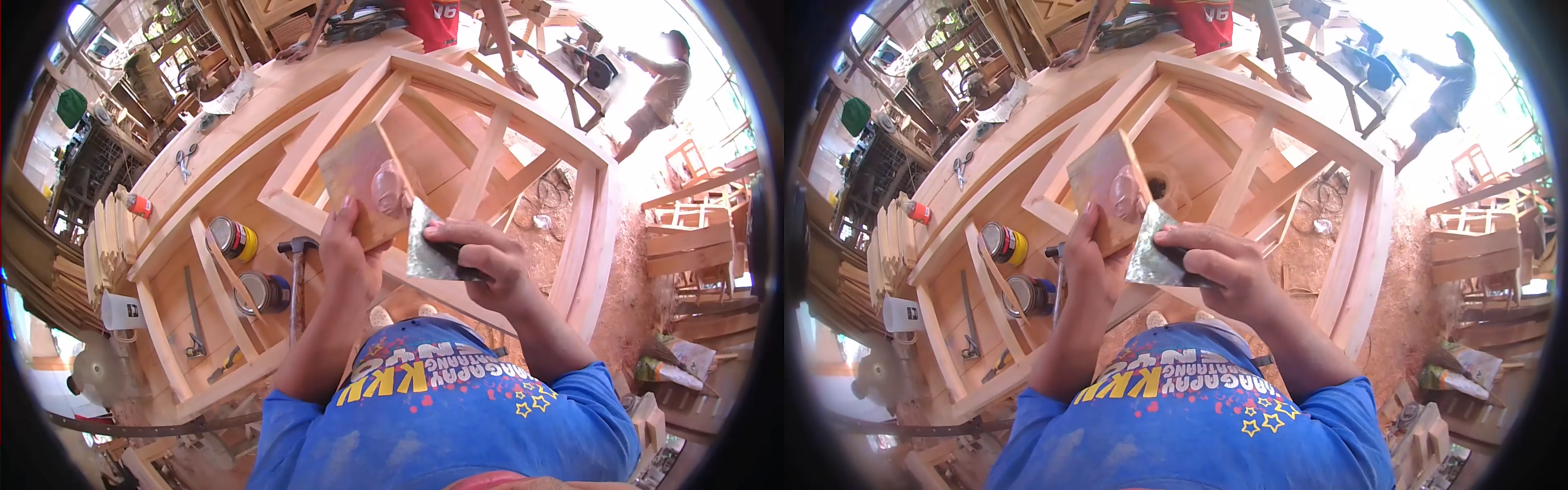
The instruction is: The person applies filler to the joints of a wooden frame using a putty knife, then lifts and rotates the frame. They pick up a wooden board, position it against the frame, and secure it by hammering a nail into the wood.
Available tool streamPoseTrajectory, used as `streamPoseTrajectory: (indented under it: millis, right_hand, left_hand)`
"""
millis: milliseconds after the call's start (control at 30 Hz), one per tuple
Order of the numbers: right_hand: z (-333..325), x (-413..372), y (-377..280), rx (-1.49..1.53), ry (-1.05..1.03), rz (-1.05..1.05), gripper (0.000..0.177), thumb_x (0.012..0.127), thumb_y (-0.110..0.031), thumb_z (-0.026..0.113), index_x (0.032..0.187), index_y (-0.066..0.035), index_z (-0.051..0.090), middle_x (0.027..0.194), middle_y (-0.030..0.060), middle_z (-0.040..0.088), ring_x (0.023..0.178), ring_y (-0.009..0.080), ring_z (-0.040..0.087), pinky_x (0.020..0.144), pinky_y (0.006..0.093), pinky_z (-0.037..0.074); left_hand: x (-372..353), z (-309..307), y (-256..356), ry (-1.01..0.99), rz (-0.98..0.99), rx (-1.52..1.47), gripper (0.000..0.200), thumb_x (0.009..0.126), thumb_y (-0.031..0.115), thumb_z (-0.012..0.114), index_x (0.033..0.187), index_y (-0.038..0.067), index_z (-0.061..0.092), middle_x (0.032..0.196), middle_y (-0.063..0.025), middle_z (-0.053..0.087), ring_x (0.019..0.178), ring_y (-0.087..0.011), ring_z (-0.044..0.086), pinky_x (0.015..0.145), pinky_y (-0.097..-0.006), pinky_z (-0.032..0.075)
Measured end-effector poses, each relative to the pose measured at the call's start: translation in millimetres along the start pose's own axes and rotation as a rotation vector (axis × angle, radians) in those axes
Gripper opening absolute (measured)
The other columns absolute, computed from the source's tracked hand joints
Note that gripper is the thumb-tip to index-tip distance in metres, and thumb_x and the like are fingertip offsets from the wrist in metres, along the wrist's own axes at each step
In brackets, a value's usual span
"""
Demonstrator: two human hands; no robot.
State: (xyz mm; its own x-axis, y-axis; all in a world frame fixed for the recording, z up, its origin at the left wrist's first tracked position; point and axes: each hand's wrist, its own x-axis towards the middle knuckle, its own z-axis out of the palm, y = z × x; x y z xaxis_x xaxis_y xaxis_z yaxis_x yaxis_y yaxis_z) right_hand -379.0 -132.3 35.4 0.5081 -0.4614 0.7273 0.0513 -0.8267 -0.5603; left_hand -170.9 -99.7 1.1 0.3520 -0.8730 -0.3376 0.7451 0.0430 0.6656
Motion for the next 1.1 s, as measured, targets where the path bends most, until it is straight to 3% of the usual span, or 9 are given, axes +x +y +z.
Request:
streamPoseTrajectory:
  millis: [133,167,233,300,400,567,700,1033,1100]
  right_hand:
    - [-7.4,-9.7,5.9,-0.066,-0.161,0.090,0.020,0.077,0.011,0.068,0.089,-0.003,0.060,0.111,0.0140,0.072,0.102,0.0368,0.072,0.083,0.0417,0.060]
    - [-11.7,-16.5,14.1,-0.130,-0.277,0.142,0.019,0.079,0.010,0.066,0.091,-0.004,0.062,0.108,0.0129,0.072,0.099,0.0361,0.071,0.081,0.0424,0.059]
    - [-8.8,-45.0,41.4,-0.142,-0.370,0.159,0.020,0.082,0.004,0.062,0.097,-0.008,0.067,0.095,0.0114,0.069,0.087,0.0350,0.070,0.073,0.0450,0.057]
    - [-17.6,-43.7,43.4,-0.063,-0.335,0.251,0.021,0.080,0.004,0.064,0.098,-0.007,0.067,0.092,0.0130,0.069,0.087,0.0356,0.070,0.073,0.0449,0.056]
    - [-17.8,-41.7,41.2,-0.060,-0.224,0.421,0.019,0.083,0.003,0.069,0.101,-0.004,0.067,0.088,0.0163,0.070,0.085,0.0373,0.071,0.074,0.0436,0.057]
    - [-2.3,-18.9,4.4,0.003,-0.174,0.572,0.027,0.091,-0.007,0.074,0.114,-0.001,0.062,0.098,0.0184,0.074,0.091,0.0313,0.075,0.081,0.0379,0.057]
    - [51.0,-24.2,-23.7,0.146,-0.083,0.714,0.038,0.090,-0.009,0.076,0.123,0.000,0.059,0.099,0.0137,0.075,0.093,0.0200,0.073,0.086,0.0348,0.056]
    - [206.2,-12.0,-93.2,0.108,-0.408,0.653,0.035,0.089,-0.013,0.080,0.116,0.000,0.062,0.094,0.0140,0.073,0.087,0.0160,0.071,0.076,0.0346,0.056]
    - [222.0,-9.0,-105.9,0.186,-0.372,0.743,0.037,0.089,-0.013,0.080,0.119,0.000,0.062,0.096,0.0114,0.074,0.089,0.0158,0.071,0.079,0.0342,0.057]
  left_hand:
    - [-12.5,-25.9,-10.0,0.040,-0.046,-0.174,0.037,0.107,0.030,0.052,0.136,0.007,0.054,0.118,-0.0078,0.069,0.100,-0.0220,0.071,0.077,-0.0427,0.062]
    - [-8.9,-67.7,-8.0,-0.331,-0.130,-0.417,0.039,0.107,0.028,0.052,0.139,0.006,0.055,0.116,-0.0083,0.070,0.100,-0.0233,0.073,0.083,-0.0450,0.063]
    - [-37.0,-73.2,13.1,-0.418,0.071,-0.342,0.042,0.106,0.028,0.052,0.140,0.005,0.055,0.119,-0.0090,0.071,0.099,-0.0245,0.074,0.086,-0.0414,0.063]
    - [-65.8,-55.6,34.1,0.131,0.253,-0.433,0.032,0.104,0.024,0.052,0.128,0.005,0.060,0.100,-0.0099,0.069,0.073,-0.0221,0.066,0.055,-0.0288,0.058]
    - [-101.4,-42.9,57.3,0.337,0.522,-0.151,0.040,0.105,0.030,0.056,0.135,0.005,0.059,0.121,-0.0087,0.070,0.090,-0.0190,0.069,0.080,-0.0374,0.061]
    - [-145.5,-156.7,77.2,0.482,0.601,0.102,0.042,0.106,0.035,0.056,0.136,0.005,0.059,0.121,-0.0055,0.069,0.097,-0.0181,0.068,0.083,-0.0371,0.056]
    - [-180.4,-227.5,91.4,0.626,0.504,0.356,0.044,0.108,0.032,0.054,0.138,-0.001,0.055,0.128,-0.0087,0.064,0.116,-0.0191,0.063,0.099,-0.0338,0.051]
    - [-228.9,-417.0,89.6,0.738,0.216,0.971,0.048,0.109,0.034,0.053,0.139,-0.003,0.057,0.128,-0.0114,0.066,0.113,-0.0167,0.061,0.095,-0.0315,0.050]
    - [-225.9,-433.6,93.0,0.582,0.121,0.756,0.050,0.108,0.035,0.054,0.142,-0.003,0.056,0.127,-0.0111,0.067,0.111,-0.0150,0.061,0.095,-0.0316,0.050]
